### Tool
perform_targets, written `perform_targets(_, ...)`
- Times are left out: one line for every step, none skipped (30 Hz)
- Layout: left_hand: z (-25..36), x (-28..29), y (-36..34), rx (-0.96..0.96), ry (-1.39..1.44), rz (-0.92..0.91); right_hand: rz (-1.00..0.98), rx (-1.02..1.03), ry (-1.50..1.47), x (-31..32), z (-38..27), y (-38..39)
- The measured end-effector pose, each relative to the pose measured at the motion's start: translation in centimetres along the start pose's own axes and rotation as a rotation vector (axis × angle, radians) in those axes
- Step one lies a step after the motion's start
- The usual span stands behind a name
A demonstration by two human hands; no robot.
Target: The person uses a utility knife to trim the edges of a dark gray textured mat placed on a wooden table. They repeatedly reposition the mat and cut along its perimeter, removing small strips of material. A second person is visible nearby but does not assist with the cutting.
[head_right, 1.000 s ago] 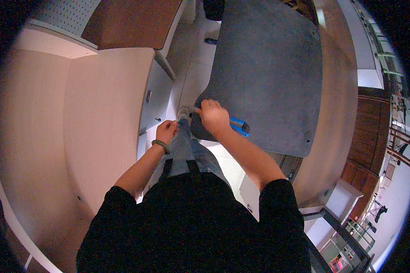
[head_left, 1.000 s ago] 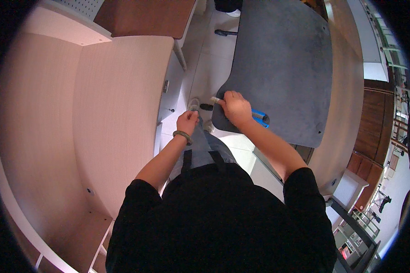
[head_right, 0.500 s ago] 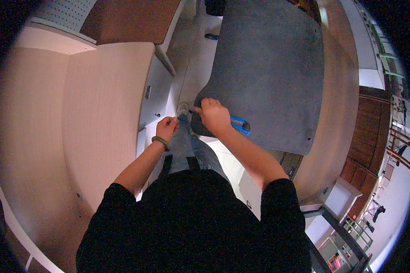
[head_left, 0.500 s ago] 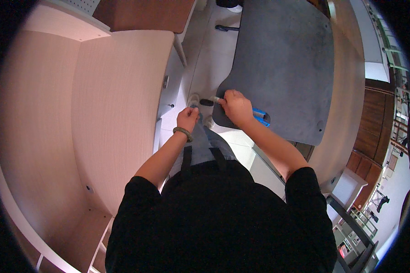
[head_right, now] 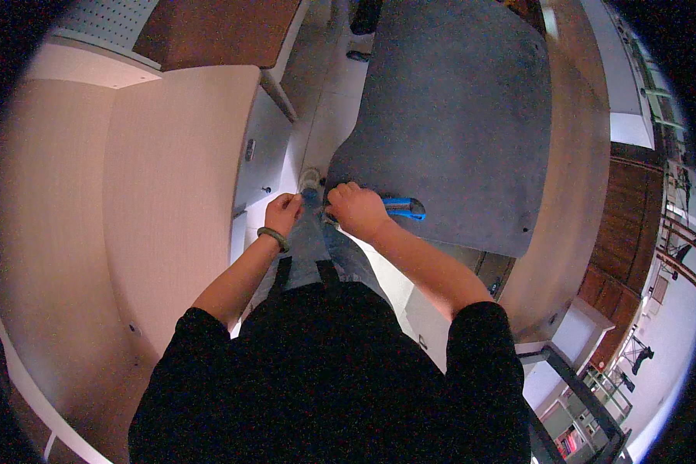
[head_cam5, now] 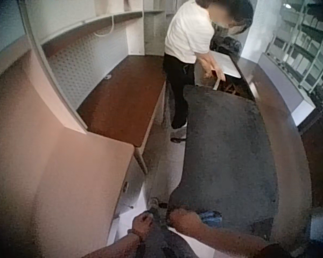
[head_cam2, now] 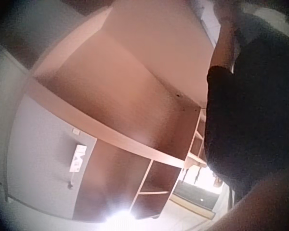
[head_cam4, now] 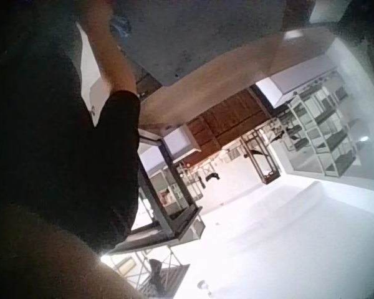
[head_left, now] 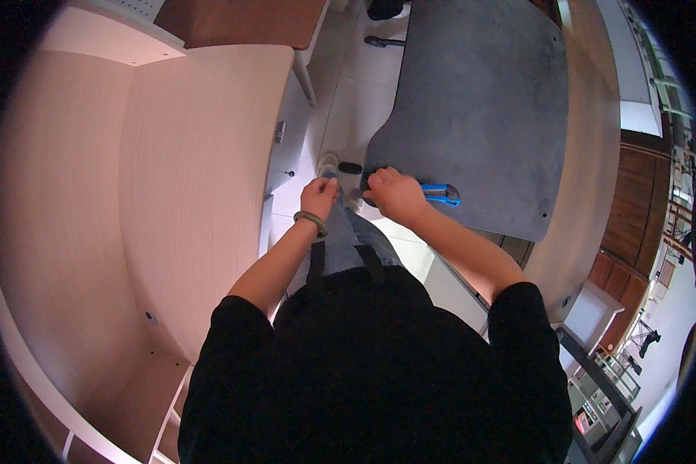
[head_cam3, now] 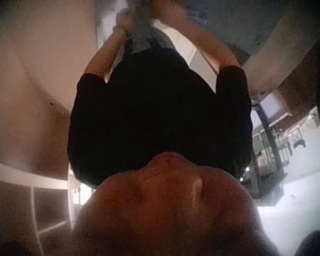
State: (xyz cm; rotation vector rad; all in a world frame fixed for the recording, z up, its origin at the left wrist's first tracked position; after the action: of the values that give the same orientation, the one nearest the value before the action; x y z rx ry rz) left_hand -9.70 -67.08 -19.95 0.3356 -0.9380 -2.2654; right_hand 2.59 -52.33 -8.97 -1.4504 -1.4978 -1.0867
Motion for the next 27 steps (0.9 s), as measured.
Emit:
perform_targets(0.1, -0.2, -0.1, -0.001, -0.025, -0.023, -0.001, 0.054, -0.011, -0.1, -0.2, 0.5)
perform_targets(0.2, -0.4, -0.1, 0.036, -0.054, -0.04, -0.031, 0.089, -0.002, -0.1, -0.3, 1.0)
perform_targets(0.5, -0.8, 0.0, -0.029, -0.091, -0.06, -0.046, 0.132, 0.005, -0.1, -0.5, 1.6)
perform_targets(1.0, -1.4, 0.1, -0.055, -0.132, -0.075, -0.086, 0.158, 0.016, 0.0, -0.6, 2.2)
perform_targets(1.5, -2.0, 0.3, -0.078, -0.179, -0.09, -0.056, 0.143, -0.019, 0.2, -0.9, 2.8)
perform_targets(2.1, -2.6, 0.5, -0.136, -0.221, -0.077, -0.017, 0.101, -0.048, 0.5, -1.0, 3.4)
perform_targets(2.8, -3.2, 0.8, -0.196, -0.263, -0.064, 0.003, 0.054, -0.068, 0.8, -1.1, 3.9)
perform_targets(3.5, -3.8, 1.0, -0.255, -0.305, -0.052, -0.001, 0.001, -0.077, 1.1, -1.2, 4.4)
perform_targets(4.1, -4.1, 1.3, -0.375, -0.365, -0.003, -0.036, -0.065, -0.1, 1.5, -1.3, 4.8)
perform_targets(4.6, -4.2, 1.3, -0.297, -0.421, 0.026, -0.015, -0.096, -0.124, 1.9, -1.3, 5.1)
perform_targets(5.1, -4.1, 1.1, -0.243, -0.475, 0.057, 0.005, -0.128, -0.147, 2.2, -1.3, 5.4)
perform_targets(5.6, -4.0, 1.0, -0.217, -0.527, 0.086, 0.039, -0.154, -0.161, 2.6, -1.3, 5.6)
perform_targets(5.9, -3.6, 0.8, -0.148, -0.439, 0.105, 0.071, -0.2, -0.206, 2.8, -1.3, 5.7)
perform_targets(6.2, -3.0, 0.7, -0.108, -0.351, 0.122, 0.117, -0.241, -0.24, 3.0, -1.3, 5.8)
perform_targets(6.4, -2.6, 0.6, -0.035, -0.264, 0.143, 0.162, -0.282, -0.275, 3.2, -1.2, 5.9)
perform_targets(6.7, -2.3, 0.8, -0.13, -0.262, 0.175, 0.197, -0.352, -0.313, 3.2, -1.3, 6.0)
perform_targets(7.0, -2.1, 0.8, -0.198, -0.257, 0.212, 0.235, -0.419, -0.345, 3.2, -1.2, 6.0)
perform_targets(7.2, -2.0, 1.0, -0.208, -0.272, 0.242, 0.284, -0.484, -0.38, 3.1, -1.3, 6.0)
perform_targets(7.4, -2.1, 1.3, -0.274, -0.256, 0.199, 0.315, -0.523, -0.393, 2.9, -1.3, 6.0)
perform_targets(7.6, -2.5, 1.5, -0.303, -0.316, 0.132, 0.357, -0.559, -0.409, 2.7, -1.4, 6.0)
perform_targets(7.7, -2.9, 1.8, -0.312, -0.396, 0.067, 0.404, -0.6, -0.428, 2.4, -1.5, 6.0)
perform_targets(7.9, -3.3, 2.0, -0.352, -0.463, -0.003, 0.43, -0.598, -0.414, 2.1, -1.7, 6.0)
perform_targets(8.0, -3.6, 2.0, -0.386, -0.689, 0.014, 0.461, -0.6, -0.403, 1.8, -1.9, 6.0)
perform_targets(8.2, -3.9, 2.1, -0.45, -0.769, 0.047, 0.493, -0.601, -0.392, 1.6, -2.0, 6.0)
perform_targets(8.3, -4.1, 2.0, -0.541, -0.834, 0.091, 0.498, -0.62, -0.402, 1.3, -2.1, 6.0)
perform_targets(8.4, -4.2, 1.9, -0.633, -0.897, 0.137, 0.503, -0.638, -0.412, 1.1, -2.1, 6.0)
perform_targets(8.5, -4.1, 1.8, -0.654, -0.899, 0.126, 0.509, -0.656, -0.421, 0.9, -2.2, 6.1)
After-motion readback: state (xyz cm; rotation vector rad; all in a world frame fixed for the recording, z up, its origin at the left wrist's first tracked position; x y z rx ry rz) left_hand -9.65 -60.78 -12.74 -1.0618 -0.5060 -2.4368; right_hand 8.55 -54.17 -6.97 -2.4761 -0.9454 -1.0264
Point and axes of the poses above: each hand's wrist, its own y-axis away from the middle knuckle, its own x-axis out of the back of the hand, z = x × y, the point moved 1 cm from there along -y, towards the middle knuckle, and after that the axes turned 13 degrees about x, right-handed, at the moved point
